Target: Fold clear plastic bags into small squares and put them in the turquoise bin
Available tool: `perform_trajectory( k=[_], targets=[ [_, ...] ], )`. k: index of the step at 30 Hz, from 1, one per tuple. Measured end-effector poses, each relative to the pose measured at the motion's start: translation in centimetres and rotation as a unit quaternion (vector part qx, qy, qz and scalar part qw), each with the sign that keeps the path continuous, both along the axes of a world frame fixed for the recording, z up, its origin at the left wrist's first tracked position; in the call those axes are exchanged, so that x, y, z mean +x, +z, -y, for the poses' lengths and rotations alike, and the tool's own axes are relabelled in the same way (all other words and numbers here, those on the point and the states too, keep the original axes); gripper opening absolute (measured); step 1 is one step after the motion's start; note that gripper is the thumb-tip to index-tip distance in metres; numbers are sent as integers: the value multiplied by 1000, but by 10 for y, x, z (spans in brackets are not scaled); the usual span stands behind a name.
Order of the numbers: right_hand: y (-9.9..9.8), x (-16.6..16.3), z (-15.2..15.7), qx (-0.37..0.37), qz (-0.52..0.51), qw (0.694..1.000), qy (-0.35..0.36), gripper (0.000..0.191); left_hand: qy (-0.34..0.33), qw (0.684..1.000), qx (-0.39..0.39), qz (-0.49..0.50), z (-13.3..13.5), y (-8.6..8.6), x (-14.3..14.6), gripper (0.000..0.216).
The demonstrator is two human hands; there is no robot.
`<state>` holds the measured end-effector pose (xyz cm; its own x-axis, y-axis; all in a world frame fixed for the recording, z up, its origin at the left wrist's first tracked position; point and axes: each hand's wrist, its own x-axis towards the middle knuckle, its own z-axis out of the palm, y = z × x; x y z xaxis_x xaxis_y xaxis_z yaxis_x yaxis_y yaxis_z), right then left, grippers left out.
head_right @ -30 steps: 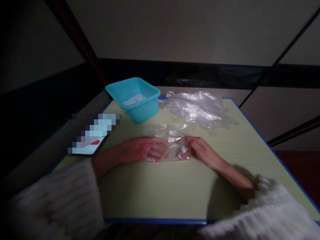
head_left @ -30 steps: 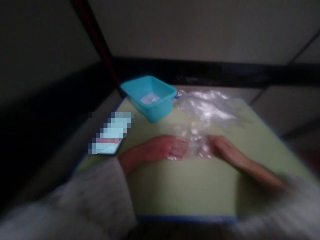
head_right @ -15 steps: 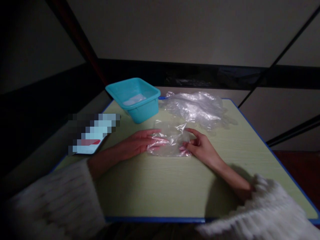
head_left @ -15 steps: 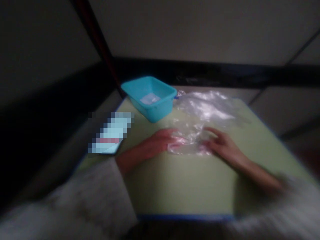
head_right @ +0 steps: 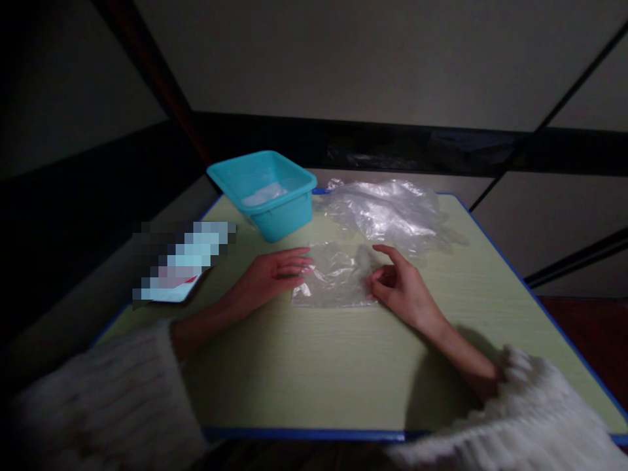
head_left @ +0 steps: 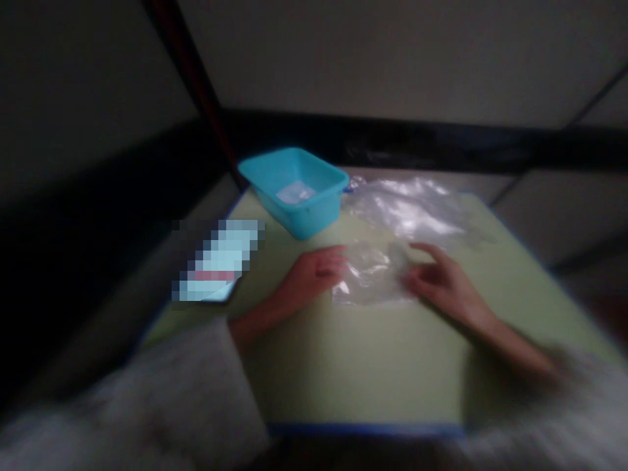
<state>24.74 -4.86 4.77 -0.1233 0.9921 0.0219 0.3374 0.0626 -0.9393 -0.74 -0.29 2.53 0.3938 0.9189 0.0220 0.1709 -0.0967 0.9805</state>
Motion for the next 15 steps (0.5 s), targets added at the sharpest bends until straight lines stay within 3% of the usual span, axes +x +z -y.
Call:
perform_trajectory(
  k=[4, 9, 15],
  targets=[
    [-4, 2, -4, 34, 43, 998, -31, 60, 28, 995, 42, -83, 4, 3, 3, 29],
    [-4, 2, -11, 48, 70, 994, -69, 58, 54, 994, 57, -77, 2, 1, 9, 30],
    [-1, 4, -27, -7, 5, 999, -52, 62, 56, 994, 58, -80, -10, -3, 11, 33]
  ],
)
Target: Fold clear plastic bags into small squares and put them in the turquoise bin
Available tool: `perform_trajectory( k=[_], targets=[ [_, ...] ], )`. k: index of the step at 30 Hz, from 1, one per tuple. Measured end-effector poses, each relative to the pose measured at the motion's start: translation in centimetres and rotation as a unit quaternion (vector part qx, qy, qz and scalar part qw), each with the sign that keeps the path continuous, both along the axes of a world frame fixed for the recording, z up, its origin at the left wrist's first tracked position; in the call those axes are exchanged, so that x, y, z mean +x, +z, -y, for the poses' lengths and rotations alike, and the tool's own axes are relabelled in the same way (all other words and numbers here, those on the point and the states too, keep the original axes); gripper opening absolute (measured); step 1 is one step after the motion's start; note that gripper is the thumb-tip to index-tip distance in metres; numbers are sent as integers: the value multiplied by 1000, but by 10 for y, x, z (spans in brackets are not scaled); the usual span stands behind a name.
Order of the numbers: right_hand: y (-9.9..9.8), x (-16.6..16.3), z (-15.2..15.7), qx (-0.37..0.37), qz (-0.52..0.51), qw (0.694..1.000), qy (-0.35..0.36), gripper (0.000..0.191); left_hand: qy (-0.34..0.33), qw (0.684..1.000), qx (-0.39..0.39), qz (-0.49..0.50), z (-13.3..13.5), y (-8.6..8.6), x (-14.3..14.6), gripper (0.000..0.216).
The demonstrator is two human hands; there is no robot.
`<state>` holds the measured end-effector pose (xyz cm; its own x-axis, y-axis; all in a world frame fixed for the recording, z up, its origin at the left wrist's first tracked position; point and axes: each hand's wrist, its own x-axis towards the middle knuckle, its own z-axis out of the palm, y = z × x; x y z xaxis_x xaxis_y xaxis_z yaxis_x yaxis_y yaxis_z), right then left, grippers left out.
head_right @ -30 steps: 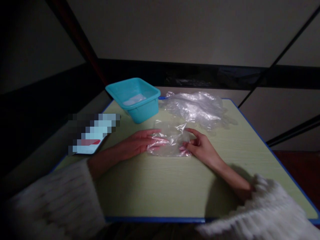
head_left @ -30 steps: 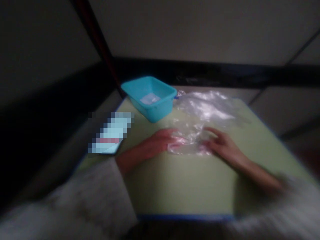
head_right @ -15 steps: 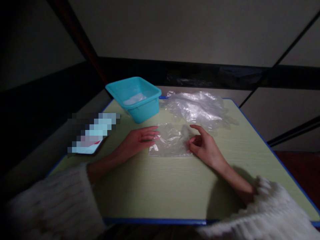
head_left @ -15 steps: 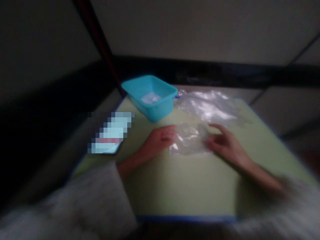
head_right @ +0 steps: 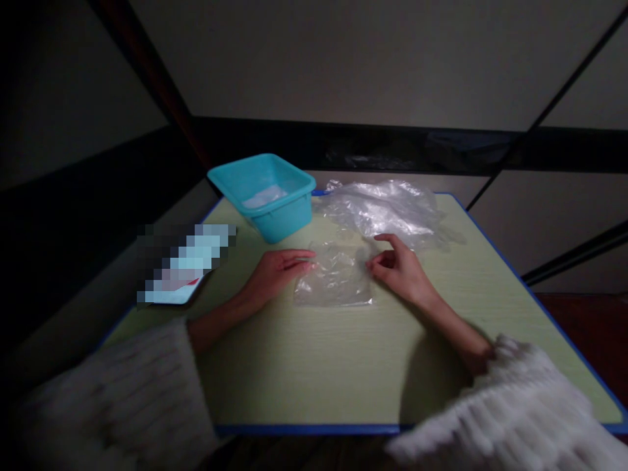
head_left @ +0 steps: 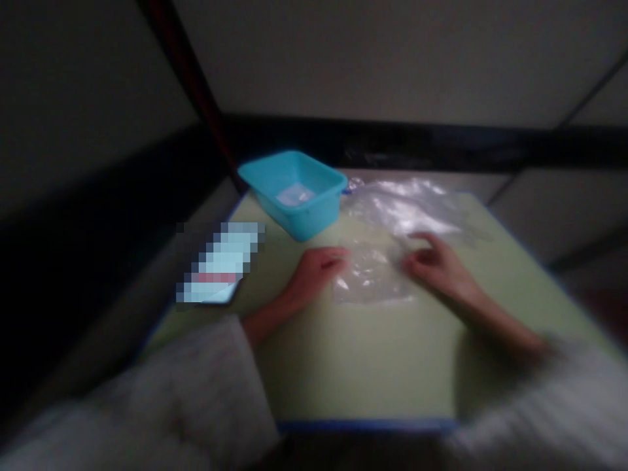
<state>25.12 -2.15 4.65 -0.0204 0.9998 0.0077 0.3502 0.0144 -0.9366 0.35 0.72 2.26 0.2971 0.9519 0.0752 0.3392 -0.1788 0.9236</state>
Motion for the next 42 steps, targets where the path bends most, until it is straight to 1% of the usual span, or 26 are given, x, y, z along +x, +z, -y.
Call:
perform_trajectory(
  k=[3, 7, 9, 12, 16, 19, 22, 24, 28, 31, 34, 37, 42],
  targets=[
    [-3, 5, -12, 6, -35, 998, 56, 57, 6, 1000, 0, 1, -5, 0, 1, 32],
    [-6, 14, -23, 0, -66, 987, 144, 42, 7, 1000, 3, 5, -11, -1, 3, 34],
    [-6, 17, -26, -1, -54, 984, 169, 38, 5, 1000, 6, 8, -12, -2, 4, 35],
    [-4, 19, -25, 16, -1, 982, 190, 39, 4, 1000, 9, 23, -13, -4, 4, 36],
    [-1, 17, -20, 32, 10, 982, 183, 41, 5, 999, 15, 41, -11, -5, 5, 40],
    [1, 15, -17, 38, 1, 986, 165, 42, 7, 998, 21, 52, -9, -4, 6, 43],
    [-2, 12, -16, 44, 3, 989, 139, 43, 20, 998, 38, 48, -8, -4, 7, 43],
    [-6, 11, -16, 62, 30, 991, 119, 43, 38, 997, 53, 30, -9, -6, 7, 42],
    [-16, 10, -17, 97, 128, 984, 80, 42, 63, 996, 68, 9, -13, -13, 6, 41],
    [-19, 10, -16, 161, 201, 965, 50, 41, 68, 994, 84, 7, -13, -18, 6, 40],
    [-17, 8, -11, 245, 291, 924, 49, 40, 71, 992, 105, 10, -12, -20, 6, 40],
    [-15, 3, -6, 278, 346, 891, 93, 38, 66, 990, 122, 7, -10, -20, 8, 43],
    [-16, -8, 1, 281, 388, 859, 178, 39, 46, 990, 135, -20, -9, -16, 9, 45]
  ],
)
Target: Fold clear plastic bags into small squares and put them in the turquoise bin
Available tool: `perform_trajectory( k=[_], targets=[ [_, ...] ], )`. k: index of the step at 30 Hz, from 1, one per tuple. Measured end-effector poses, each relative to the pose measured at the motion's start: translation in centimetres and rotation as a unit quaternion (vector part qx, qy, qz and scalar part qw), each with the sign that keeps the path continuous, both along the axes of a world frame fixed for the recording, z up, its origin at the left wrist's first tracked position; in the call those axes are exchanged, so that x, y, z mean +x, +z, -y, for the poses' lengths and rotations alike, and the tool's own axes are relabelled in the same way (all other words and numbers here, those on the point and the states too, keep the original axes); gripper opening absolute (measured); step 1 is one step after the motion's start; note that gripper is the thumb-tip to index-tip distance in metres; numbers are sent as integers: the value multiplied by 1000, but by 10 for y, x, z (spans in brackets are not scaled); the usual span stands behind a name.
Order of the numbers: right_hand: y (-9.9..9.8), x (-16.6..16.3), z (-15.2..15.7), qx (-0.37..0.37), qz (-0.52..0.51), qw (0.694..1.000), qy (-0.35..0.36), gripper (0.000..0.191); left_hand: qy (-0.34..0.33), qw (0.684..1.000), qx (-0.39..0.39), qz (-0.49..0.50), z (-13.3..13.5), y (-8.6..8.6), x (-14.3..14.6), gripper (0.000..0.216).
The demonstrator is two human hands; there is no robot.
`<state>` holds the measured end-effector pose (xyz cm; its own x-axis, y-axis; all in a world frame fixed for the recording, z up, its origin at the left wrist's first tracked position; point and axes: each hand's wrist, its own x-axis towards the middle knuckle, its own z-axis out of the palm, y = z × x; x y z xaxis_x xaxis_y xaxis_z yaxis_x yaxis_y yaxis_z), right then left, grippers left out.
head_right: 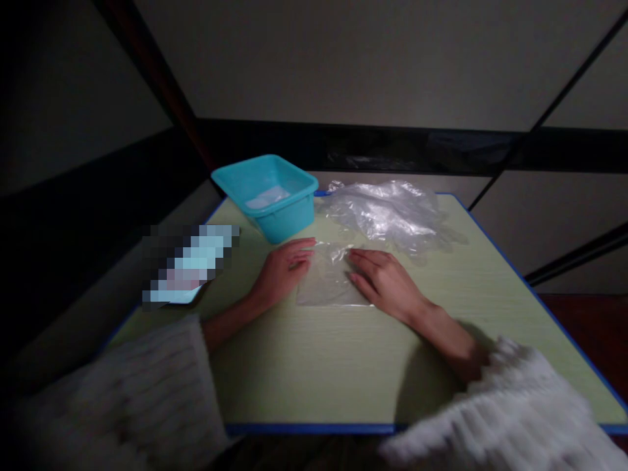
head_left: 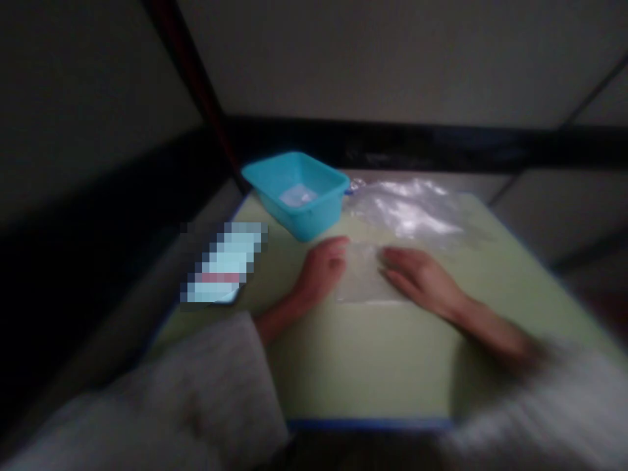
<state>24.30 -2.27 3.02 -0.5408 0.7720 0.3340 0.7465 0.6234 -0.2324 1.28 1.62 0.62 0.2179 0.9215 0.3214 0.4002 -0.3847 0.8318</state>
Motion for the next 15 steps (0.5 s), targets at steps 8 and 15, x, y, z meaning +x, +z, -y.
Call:
perform_trajectory(
  k=[8, 15],
  targets=[
    [-2, -4, 7, -18, 71, 997, -27, 50, 15, 998, 6, -64, 6, 3, -1, 40],
    [-5, -3, 8, -37, 95, 994, -48, 53, 21, 989, 43, -139, 13, 8, -1, 42]
  ],
)
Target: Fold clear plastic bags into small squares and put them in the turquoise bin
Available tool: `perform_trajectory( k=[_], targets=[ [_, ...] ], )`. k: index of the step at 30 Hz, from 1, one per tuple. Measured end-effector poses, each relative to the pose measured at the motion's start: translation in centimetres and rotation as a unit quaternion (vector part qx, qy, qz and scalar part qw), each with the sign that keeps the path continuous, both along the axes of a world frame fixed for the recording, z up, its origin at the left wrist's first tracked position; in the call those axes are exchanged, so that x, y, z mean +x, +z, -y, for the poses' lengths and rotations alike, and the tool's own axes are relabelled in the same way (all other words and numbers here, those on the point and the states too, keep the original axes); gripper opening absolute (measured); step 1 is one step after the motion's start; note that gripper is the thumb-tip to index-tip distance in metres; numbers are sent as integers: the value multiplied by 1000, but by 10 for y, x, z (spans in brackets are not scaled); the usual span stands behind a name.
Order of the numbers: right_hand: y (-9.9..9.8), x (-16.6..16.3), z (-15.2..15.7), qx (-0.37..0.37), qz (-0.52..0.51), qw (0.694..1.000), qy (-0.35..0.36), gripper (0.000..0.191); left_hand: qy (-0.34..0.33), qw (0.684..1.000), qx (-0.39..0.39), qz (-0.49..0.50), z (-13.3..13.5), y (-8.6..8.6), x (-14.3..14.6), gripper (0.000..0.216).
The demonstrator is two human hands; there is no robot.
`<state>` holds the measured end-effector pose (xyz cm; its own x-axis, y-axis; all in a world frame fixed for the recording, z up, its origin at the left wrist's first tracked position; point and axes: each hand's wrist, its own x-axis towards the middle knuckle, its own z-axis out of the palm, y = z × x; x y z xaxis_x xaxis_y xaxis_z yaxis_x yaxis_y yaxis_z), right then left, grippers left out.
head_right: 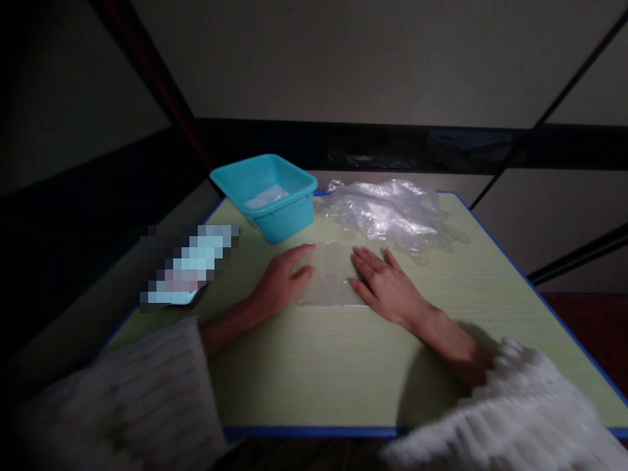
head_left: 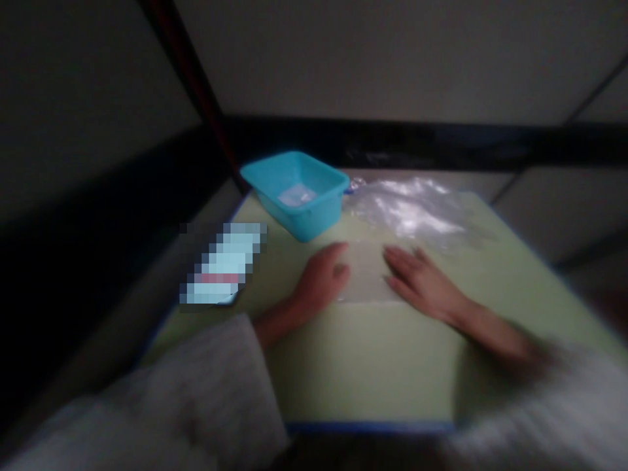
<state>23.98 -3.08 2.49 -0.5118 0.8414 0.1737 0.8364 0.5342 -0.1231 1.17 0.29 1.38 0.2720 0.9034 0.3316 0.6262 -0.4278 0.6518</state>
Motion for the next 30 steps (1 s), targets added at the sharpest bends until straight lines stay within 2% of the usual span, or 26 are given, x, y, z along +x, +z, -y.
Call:
perform_trajectory(
  k=[4, 6, 8, 12, 17, 24, 30],
  targets=[
    [-4, 2, 0, -2, 21, 1000, 0, 56, -81, 989, 88, -84, 8, 6, 1, 40],
    [-6, 3, 1, 0, 28, 1000, 0, 58, -126, 980, 97, -123, 12, 6, 2, 41],
    [-8, 3, 2, 2, 32, 999, -2, 60, -145, 971, 87, -171, 14, 4, 2, 45],
    [-9, 3, 2, -3, 39, 999, -5, 65, -138, 955, 79, -249, 16, -2, -1, 55],
    [-9, 6, 1, -7, 41, 999, -11, 71, -124, 945, 91, -287, 18, -3, -4, 61],
    [-8, 17, 1, -7, 30, 999, -26, 72, -113, 944, 63, -304, 21, 4, -4, 65],
    [-5, 24, 0, -11, 31, 999, -34, 69, -121, 948, 62, -288, 20, 3, -6, 65]
  ],
)
